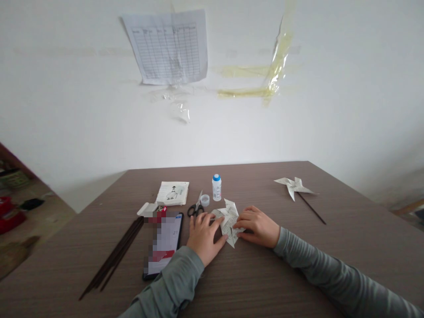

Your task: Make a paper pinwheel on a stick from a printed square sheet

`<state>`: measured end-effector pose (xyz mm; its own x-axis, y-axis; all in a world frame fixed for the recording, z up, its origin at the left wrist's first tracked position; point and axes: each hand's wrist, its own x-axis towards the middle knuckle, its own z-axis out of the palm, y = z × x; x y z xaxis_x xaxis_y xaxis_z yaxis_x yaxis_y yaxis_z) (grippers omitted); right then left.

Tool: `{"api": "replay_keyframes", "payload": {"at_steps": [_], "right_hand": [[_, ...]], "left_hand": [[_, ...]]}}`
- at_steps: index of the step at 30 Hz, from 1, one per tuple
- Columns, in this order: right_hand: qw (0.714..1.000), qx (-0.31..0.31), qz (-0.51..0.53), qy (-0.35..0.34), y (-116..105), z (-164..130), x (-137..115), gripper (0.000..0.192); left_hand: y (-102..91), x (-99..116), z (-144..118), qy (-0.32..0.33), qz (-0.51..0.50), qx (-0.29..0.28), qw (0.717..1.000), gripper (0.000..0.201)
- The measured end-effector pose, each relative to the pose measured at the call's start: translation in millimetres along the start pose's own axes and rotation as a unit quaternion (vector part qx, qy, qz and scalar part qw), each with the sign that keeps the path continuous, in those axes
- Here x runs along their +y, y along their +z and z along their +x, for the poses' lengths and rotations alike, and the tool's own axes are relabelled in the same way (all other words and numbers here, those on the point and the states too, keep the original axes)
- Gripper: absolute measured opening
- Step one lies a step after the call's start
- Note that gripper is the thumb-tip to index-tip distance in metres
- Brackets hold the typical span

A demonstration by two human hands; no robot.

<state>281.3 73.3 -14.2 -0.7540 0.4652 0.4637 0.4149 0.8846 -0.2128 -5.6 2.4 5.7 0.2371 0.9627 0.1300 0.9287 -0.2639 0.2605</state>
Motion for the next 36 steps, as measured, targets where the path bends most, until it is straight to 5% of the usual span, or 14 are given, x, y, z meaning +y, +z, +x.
{"api": "replay_keyframes", "payload": {"at_steps": [8,20,26,30,36], "right_hand": [[1.000,0.018,-0.009,-0.024,2,-3,1,0.052],[0.997,0.005,0.074,0.037,5,-6,7,0.026],[0.982,0.039,0.122,0.140,5,-1,-4,0.007],[0.974,0.067,0.078,0.204,5,0,-16,0.013],[0.978,0.083,0.048,0.184,13,2,-18,0.017]], "left_hand": [[7.1,-8,0,0.017,0.003,0.025,1.000,0.056],[13.8,-15,-2,0.024,-0.002,0.039,0.999,0.049],[13.1,-15,-2,0.024,0.001,0.043,0.999,0.048],[10.3,-12,-3,0.015,0.002,0.041,0.999,0.051],[7.4,-9,-3,0.014,0.000,0.029,0.999,0.056]]}}
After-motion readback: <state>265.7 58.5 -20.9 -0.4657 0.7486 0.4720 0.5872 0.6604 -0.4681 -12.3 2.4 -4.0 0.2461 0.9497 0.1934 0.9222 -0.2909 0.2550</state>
